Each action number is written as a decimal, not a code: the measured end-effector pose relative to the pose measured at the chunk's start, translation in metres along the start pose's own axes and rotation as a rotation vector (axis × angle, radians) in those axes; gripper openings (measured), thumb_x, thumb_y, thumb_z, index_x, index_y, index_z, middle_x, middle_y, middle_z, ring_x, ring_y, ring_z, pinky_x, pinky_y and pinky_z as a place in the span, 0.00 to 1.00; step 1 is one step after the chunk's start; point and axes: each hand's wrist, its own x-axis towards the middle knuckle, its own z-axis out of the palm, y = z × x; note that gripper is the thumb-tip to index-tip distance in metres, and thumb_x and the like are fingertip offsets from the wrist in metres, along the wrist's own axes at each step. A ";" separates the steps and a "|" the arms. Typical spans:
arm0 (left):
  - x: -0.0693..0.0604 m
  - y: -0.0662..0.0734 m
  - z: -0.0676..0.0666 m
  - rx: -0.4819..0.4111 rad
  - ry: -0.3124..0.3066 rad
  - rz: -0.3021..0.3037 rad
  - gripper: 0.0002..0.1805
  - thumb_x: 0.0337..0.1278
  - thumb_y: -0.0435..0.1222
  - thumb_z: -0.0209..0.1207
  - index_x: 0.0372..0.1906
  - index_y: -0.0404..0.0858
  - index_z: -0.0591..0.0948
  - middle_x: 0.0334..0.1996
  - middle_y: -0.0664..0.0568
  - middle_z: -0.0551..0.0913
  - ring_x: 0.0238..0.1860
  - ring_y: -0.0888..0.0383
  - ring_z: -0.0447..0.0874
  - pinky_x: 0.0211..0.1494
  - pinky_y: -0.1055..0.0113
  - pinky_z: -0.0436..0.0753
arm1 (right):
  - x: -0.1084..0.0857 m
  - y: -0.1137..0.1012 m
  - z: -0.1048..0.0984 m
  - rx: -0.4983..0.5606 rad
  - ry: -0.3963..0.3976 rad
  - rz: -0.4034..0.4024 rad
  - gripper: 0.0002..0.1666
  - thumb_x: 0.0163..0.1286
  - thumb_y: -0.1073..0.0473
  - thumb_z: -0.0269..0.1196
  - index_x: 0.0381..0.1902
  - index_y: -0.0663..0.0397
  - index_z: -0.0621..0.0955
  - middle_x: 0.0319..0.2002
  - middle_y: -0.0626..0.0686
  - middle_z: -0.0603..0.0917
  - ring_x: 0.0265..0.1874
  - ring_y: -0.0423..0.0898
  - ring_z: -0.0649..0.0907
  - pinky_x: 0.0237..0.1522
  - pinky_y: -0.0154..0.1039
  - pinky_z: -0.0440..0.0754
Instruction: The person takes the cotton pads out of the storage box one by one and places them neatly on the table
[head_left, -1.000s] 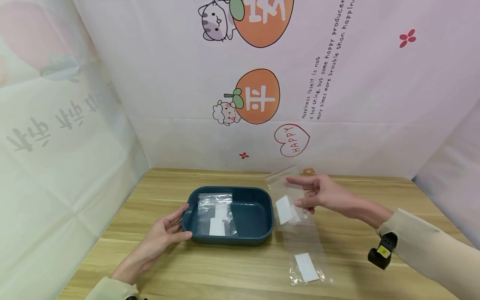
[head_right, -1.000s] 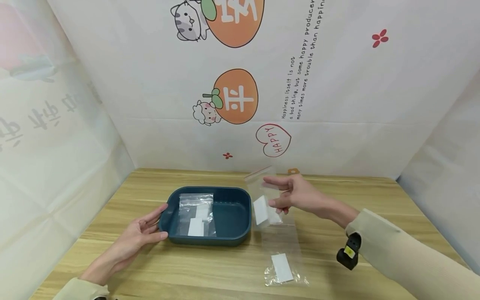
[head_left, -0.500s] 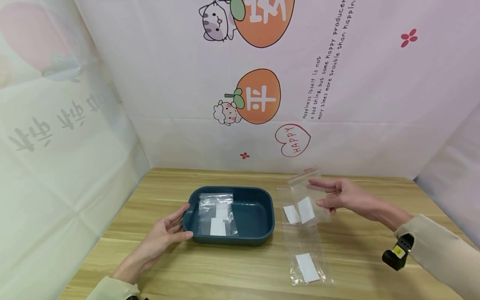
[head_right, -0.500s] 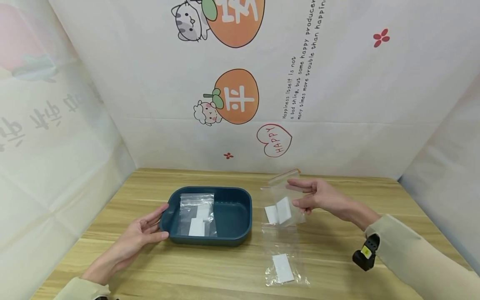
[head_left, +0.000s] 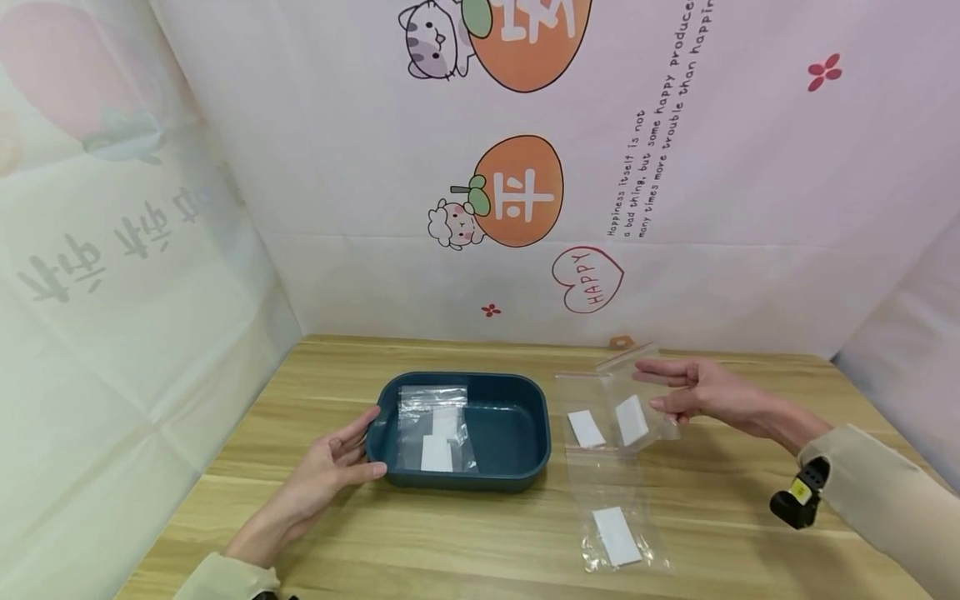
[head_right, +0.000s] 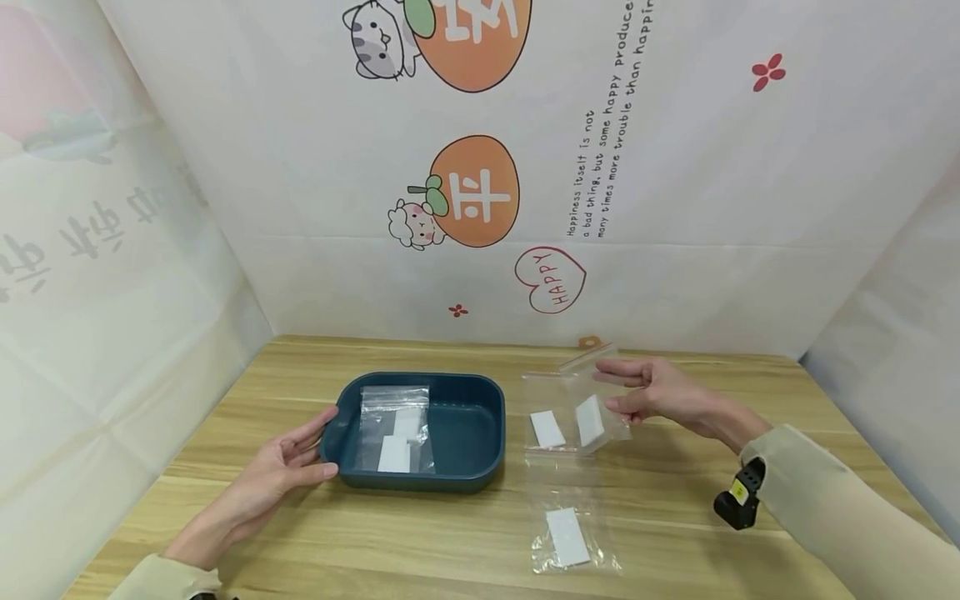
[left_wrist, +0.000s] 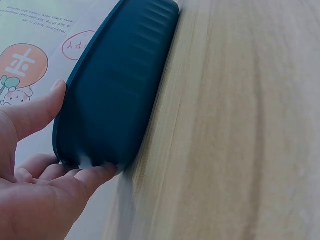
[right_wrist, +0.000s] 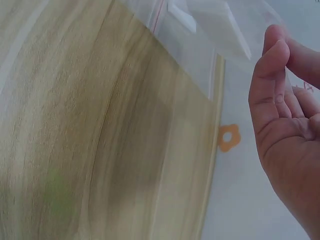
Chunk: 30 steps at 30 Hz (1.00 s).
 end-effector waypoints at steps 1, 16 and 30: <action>0.000 0.000 0.000 0.000 0.001 -0.001 0.51 0.61 0.28 0.71 0.85 0.38 0.56 0.84 0.37 0.45 0.80 0.35 0.50 0.73 0.57 0.68 | 0.000 0.002 -0.001 0.003 0.000 0.004 0.50 0.73 0.64 0.68 0.82 0.71 0.54 0.79 0.69 0.59 0.29 0.43 0.82 0.33 0.37 0.86; 0.000 0.000 -0.001 -0.021 -0.008 -0.001 0.51 0.62 0.27 0.70 0.85 0.37 0.54 0.84 0.36 0.44 0.80 0.36 0.50 0.72 0.60 0.71 | 0.005 0.022 -0.014 0.016 -0.008 0.049 0.48 0.74 0.65 0.67 0.82 0.70 0.55 0.79 0.69 0.59 0.29 0.41 0.81 0.33 0.37 0.85; 0.000 0.000 -0.001 0.004 -0.008 -0.005 0.50 0.63 0.27 0.69 0.85 0.38 0.55 0.84 0.37 0.44 0.80 0.35 0.50 0.73 0.58 0.69 | 0.005 0.038 -0.024 -0.144 0.017 0.088 0.47 0.71 0.65 0.68 0.82 0.65 0.60 0.78 0.70 0.63 0.26 0.46 0.80 0.28 0.41 0.84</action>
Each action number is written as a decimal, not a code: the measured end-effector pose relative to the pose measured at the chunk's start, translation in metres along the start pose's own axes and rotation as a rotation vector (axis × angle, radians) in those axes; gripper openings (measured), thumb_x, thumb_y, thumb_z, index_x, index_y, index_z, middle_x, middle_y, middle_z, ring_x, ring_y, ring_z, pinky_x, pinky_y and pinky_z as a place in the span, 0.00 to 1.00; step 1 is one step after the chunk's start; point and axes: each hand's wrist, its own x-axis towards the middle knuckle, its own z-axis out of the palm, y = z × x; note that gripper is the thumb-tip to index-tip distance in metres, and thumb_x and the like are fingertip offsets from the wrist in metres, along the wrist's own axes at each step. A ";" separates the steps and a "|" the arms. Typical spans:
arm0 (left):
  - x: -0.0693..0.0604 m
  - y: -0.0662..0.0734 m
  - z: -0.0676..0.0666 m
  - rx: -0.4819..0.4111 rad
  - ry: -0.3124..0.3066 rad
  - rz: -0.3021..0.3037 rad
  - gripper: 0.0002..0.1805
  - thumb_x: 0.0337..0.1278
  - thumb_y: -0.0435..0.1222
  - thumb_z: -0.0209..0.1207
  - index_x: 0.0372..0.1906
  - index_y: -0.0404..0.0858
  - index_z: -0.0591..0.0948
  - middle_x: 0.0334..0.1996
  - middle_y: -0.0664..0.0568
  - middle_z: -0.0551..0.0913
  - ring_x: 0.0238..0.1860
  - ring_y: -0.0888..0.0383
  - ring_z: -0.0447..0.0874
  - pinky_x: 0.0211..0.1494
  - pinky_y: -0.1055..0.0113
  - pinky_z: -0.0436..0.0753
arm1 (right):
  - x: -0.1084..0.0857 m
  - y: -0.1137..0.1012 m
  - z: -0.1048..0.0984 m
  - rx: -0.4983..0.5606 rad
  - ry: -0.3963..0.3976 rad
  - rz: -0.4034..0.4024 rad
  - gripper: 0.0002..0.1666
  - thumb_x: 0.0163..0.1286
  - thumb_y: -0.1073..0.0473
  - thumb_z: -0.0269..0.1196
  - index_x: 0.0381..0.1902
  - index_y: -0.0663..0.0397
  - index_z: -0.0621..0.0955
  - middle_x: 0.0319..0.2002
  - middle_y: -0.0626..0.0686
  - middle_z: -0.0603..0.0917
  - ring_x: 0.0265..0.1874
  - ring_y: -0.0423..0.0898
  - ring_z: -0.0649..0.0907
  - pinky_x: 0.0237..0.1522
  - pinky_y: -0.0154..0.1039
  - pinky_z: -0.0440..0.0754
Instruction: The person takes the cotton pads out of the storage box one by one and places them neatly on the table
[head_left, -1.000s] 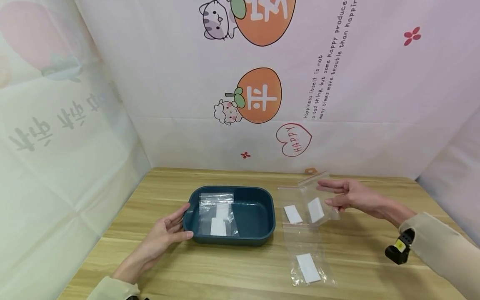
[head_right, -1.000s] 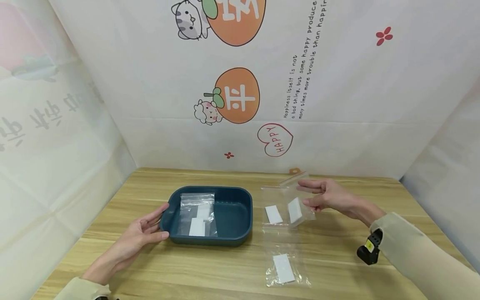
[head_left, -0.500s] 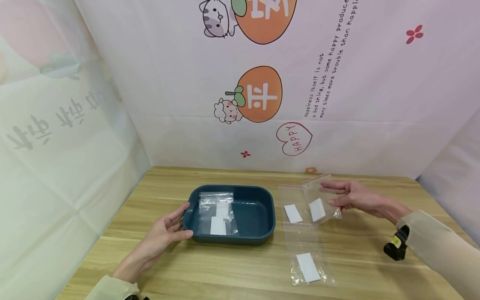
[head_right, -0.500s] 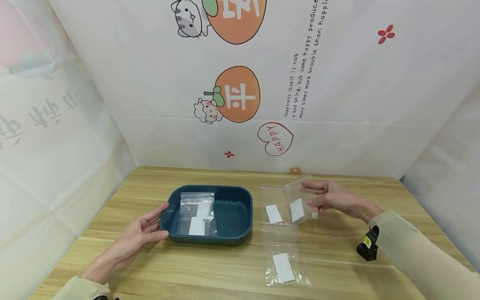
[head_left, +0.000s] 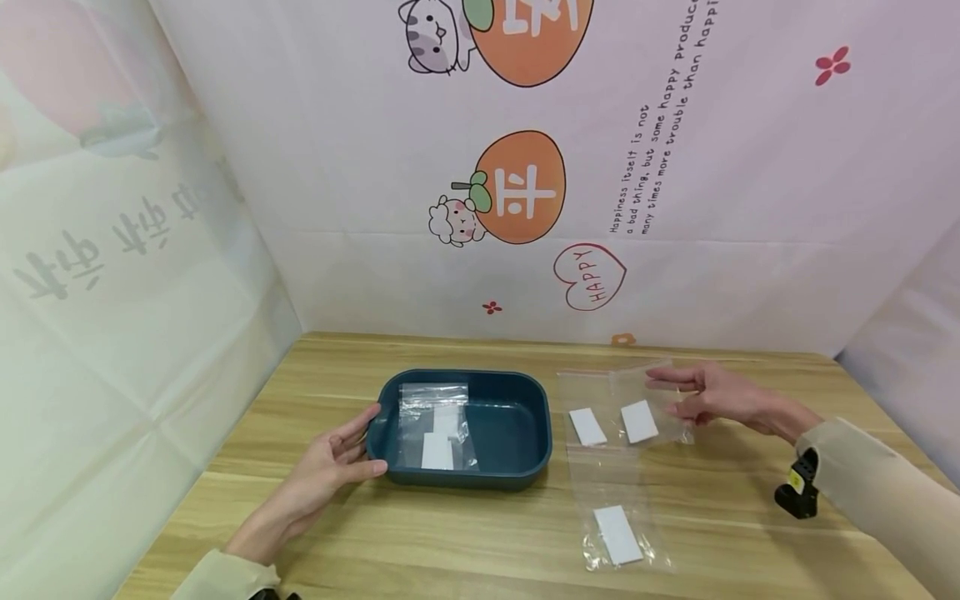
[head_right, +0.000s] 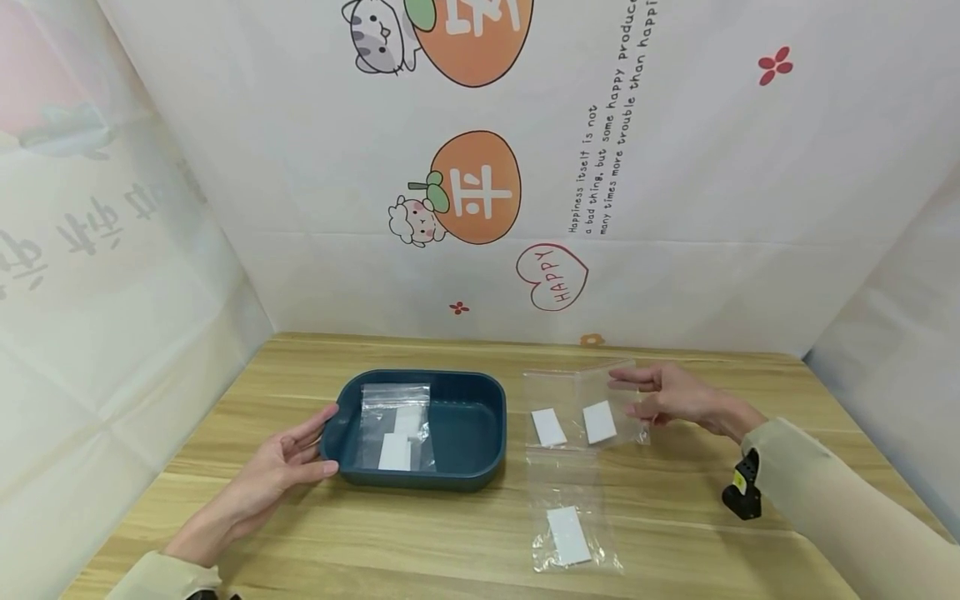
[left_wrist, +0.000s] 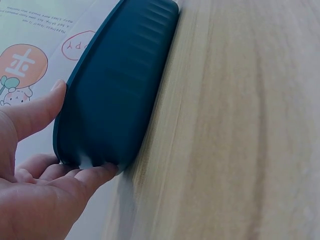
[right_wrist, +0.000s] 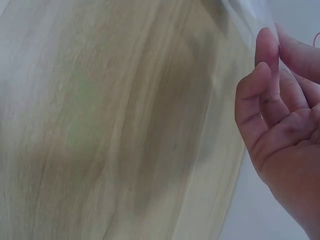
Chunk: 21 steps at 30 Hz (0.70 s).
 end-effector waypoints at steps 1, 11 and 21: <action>0.000 0.000 0.000 0.001 0.000 0.000 0.50 0.63 0.26 0.69 0.85 0.38 0.55 0.84 0.38 0.44 0.80 0.35 0.50 0.73 0.58 0.69 | 0.000 0.002 0.000 -0.006 0.009 0.002 0.47 0.71 0.66 0.69 0.81 0.65 0.61 0.77 0.70 0.64 0.26 0.46 0.79 0.28 0.40 0.84; 0.001 -0.002 -0.001 0.004 -0.005 0.007 0.52 0.62 0.28 0.71 0.85 0.38 0.55 0.84 0.37 0.45 0.80 0.35 0.50 0.74 0.56 0.67 | 0.000 0.011 0.005 -0.090 0.082 0.011 0.45 0.68 0.64 0.71 0.79 0.63 0.66 0.50 0.68 0.84 0.26 0.47 0.79 0.27 0.39 0.83; 0.000 0.001 0.000 0.006 0.008 0.003 0.52 0.61 0.29 0.71 0.85 0.38 0.55 0.84 0.36 0.46 0.80 0.34 0.51 0.75 0.55 0.67 | 0.002 0.011 0.006 -0.127 0.078 0.025 0.45 0.69 0.59 0.73 0.77 0.69 0.67 0.34 0.59 0.83 0.26 0.48 0.80 0.25 0.39 0.82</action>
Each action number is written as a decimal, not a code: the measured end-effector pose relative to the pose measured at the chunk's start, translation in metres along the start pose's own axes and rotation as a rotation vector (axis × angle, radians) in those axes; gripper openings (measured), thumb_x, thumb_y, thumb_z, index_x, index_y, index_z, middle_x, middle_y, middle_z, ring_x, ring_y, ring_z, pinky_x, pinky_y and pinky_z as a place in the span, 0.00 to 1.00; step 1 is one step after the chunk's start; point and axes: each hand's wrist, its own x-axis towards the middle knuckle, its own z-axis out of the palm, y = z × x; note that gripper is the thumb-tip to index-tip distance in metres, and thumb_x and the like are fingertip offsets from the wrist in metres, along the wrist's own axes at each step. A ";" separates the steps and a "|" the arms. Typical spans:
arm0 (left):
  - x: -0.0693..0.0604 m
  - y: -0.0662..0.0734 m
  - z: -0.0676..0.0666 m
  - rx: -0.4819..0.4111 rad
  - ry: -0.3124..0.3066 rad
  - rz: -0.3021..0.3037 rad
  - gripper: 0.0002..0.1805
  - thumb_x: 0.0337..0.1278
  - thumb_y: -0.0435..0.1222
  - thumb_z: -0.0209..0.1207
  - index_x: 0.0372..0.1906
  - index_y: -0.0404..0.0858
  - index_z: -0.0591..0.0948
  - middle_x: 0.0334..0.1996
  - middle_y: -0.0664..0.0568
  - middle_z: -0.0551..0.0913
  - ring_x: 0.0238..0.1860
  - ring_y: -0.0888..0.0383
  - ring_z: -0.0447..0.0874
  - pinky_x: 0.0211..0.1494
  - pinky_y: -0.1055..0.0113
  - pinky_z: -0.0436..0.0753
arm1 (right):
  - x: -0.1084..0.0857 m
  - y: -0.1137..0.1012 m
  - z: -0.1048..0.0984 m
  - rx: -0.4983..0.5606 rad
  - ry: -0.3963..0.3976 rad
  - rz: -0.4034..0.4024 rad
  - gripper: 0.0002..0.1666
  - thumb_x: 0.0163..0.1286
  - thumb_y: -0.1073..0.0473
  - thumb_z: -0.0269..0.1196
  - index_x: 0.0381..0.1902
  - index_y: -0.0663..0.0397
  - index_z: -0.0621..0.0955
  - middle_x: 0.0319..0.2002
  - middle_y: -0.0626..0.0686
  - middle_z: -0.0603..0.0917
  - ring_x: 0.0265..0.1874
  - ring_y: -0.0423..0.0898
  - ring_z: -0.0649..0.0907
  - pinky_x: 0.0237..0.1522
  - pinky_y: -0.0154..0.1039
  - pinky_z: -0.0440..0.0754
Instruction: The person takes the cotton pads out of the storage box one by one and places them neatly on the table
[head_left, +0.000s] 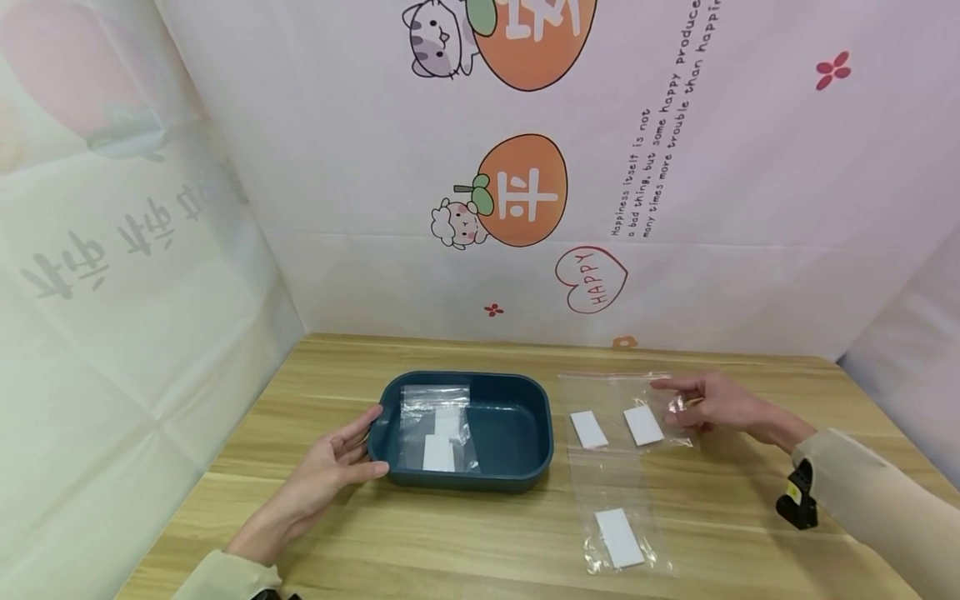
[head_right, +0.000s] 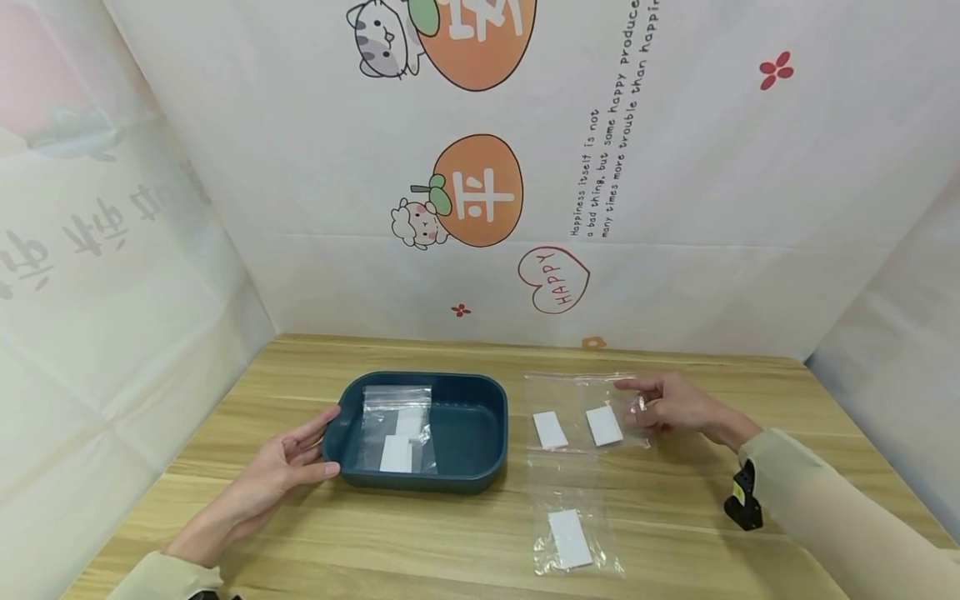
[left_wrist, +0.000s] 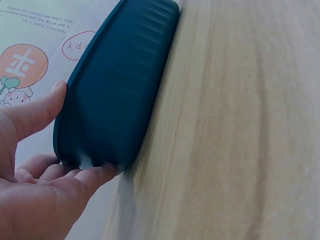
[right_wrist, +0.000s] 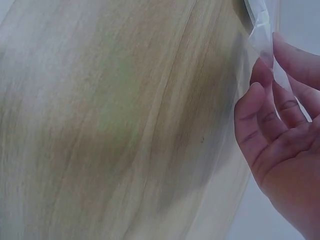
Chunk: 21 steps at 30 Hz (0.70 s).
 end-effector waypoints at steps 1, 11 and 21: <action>0.000 0.000 0.000 0.001 -0.001 0.002 0.52 0.61 0.29 0.71 0.85 0.38 0.55 0.84 0.35 0.46 0.80 0.34 0.51 0.75 0.55 0.66 | 0.000 0.000 0.000 -0.004 0.001 0.003 0.46 0.68 0.59 0.74 0.77 0.69 0.67 0.33 0.59 0.82 0.25 0.48 0.80 0.25 0.39 0.82; 0.000 0.000 0.000 -0.005 -0.002 0.005 0.51 0.62 0.27 0.70 0.85 0.38 0.54 0.84 0.36 0.46 0.80 0.34 0.50 0.75 0.55 0.65 | 0.004 0.004 0.002 -0.101 0.042 -0.057 0.44 0.63 0.60 0.77 0.73 0.71 0.73 0.43 0.58 0.84 0.24 0.46 0.80 0.21 0.41 0.84; 0.000 0.000 0.000 -0.004 -0.005 0.003 0.52 0.62 0.28 0.71 0.85 0.38 0.54 0.84 0.36 0.46 0.80 0.35 0.51 0.74 0.58 0.68 | 0.006 0.010 0.005 -0.289 0.094 -0.164 0.44 0.60 0.58 0.80 0.68 0.74 0.76 0.34 0.50 0.85 0.26 0.39 0.76 0.24 0.34 0.76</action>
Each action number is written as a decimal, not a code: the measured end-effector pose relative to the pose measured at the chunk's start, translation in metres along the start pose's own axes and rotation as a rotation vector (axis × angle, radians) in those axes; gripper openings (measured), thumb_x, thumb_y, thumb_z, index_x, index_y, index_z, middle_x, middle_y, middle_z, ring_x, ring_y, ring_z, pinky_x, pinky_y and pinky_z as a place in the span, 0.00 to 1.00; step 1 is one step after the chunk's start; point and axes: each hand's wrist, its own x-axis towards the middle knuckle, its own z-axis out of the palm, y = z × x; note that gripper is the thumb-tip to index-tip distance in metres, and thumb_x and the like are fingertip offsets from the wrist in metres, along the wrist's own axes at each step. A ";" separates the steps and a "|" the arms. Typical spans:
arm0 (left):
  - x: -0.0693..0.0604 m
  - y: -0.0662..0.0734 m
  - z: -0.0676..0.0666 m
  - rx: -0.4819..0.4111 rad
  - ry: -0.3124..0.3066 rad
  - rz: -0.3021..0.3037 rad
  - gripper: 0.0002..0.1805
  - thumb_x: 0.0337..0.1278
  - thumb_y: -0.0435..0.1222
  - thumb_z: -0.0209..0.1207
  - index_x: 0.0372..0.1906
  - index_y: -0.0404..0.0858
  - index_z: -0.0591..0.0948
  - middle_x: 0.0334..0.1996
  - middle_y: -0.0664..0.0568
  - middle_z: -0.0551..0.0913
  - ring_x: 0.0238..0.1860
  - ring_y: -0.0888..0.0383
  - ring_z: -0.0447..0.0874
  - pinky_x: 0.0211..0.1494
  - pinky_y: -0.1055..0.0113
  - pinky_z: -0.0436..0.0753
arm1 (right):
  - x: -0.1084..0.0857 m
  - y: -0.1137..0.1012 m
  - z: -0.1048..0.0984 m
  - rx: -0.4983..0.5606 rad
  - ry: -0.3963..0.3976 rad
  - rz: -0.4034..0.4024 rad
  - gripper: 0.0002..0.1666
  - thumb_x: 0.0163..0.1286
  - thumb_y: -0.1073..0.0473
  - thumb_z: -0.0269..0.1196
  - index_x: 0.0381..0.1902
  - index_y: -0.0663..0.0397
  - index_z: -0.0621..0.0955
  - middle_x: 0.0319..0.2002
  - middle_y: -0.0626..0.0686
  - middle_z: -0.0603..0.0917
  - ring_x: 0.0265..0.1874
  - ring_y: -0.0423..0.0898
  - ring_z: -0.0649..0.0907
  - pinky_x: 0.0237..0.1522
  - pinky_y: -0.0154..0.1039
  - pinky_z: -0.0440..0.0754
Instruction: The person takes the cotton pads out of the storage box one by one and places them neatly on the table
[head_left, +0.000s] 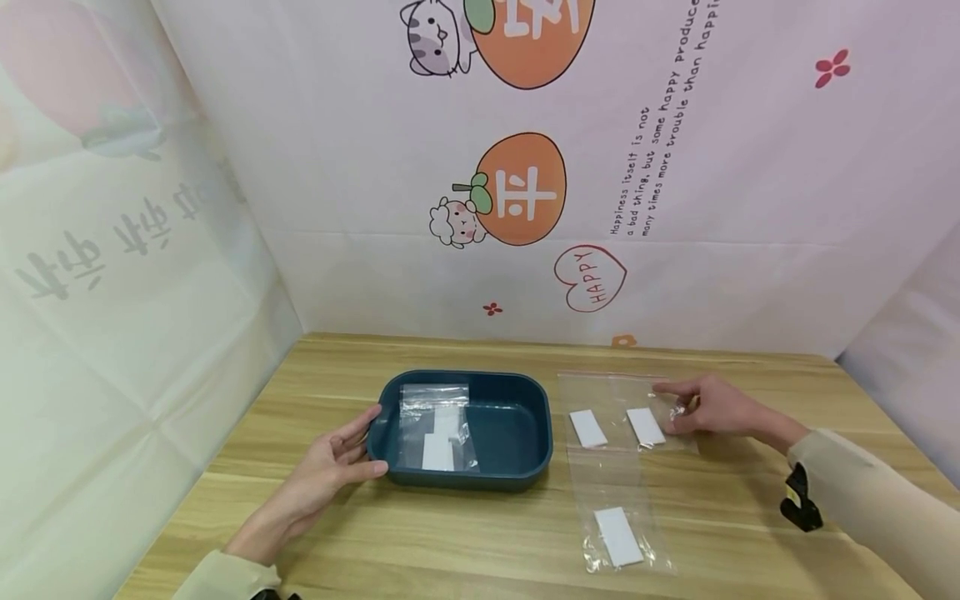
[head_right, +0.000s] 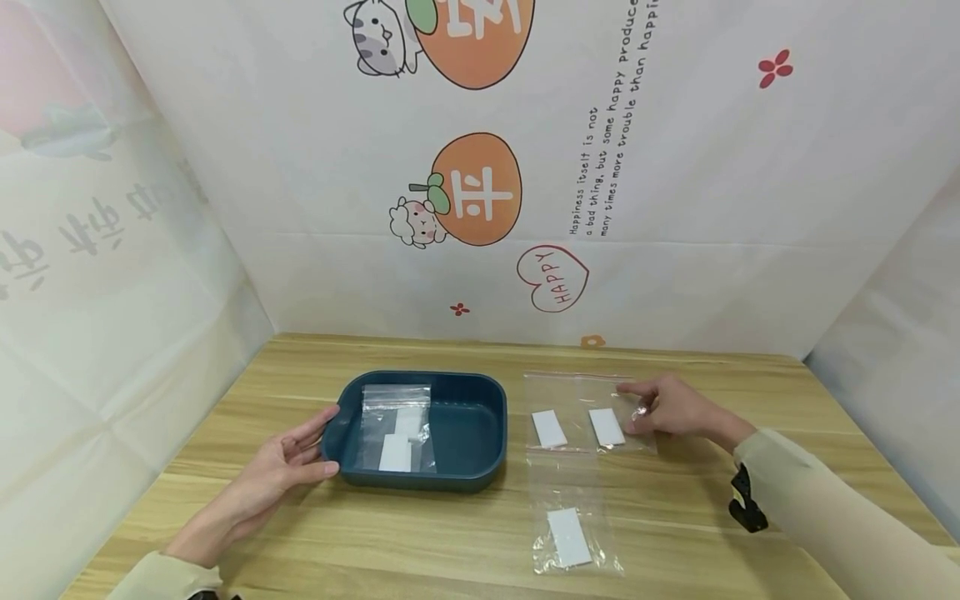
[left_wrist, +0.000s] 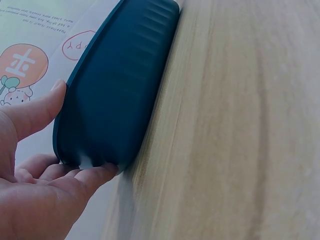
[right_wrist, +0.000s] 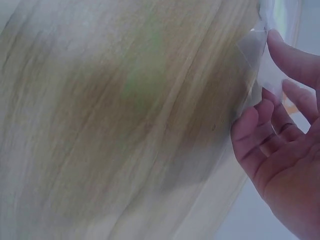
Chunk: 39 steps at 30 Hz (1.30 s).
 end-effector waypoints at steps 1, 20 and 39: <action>0.000 0.000 0.000 0.003 0.002 0.000 0.52 0.62 0.28 0.71 0.85 0.38 0.54 0.84 0.36 0.46 0.80 0.35 0.51 0.74 0.57 0.67 | 0.000 0.000 0.001 -0.013 0.005 0.001 0.44 0.60 0.58 0.80 0.68 0.75 0.76 0.33 0.49 0.84 0.27 0.39 0.75 0.25 0.33 0.75; 0.001 -0.001 0.000 0.010 0.000 -0.004 0.52 0.61 0.29 0.72 0.85 0.39 0.55 0.84 0.36 0.46 0.80 0.35 0.52 0.75 0.56 0.67 | -0.003 0.000 -0.003 -0.083 0.017 0.027 0.42 0.62 0.55 0.79 0.65 0.78 0.77 0.29 0.46 0.80 0.26 0.41 0.72 0.24 0.32 0.66; 0.001 -0.002 0.000 0.015 0.004 0.002 0.51 0.62 0.29 0.71 0.85 0.38 0.55 0.83 0.36 0.47 0.80 0.34 0.50 0.76 0.52 0.62 | 0.002 -0.042 0.001 -0.141 0.081 -0.018 0.22 0.69 0.61 0.72 0.57 0.69 0.85 0.31 0.44 0.82 0.28 0.41 0.77 0.23 0.34 0.74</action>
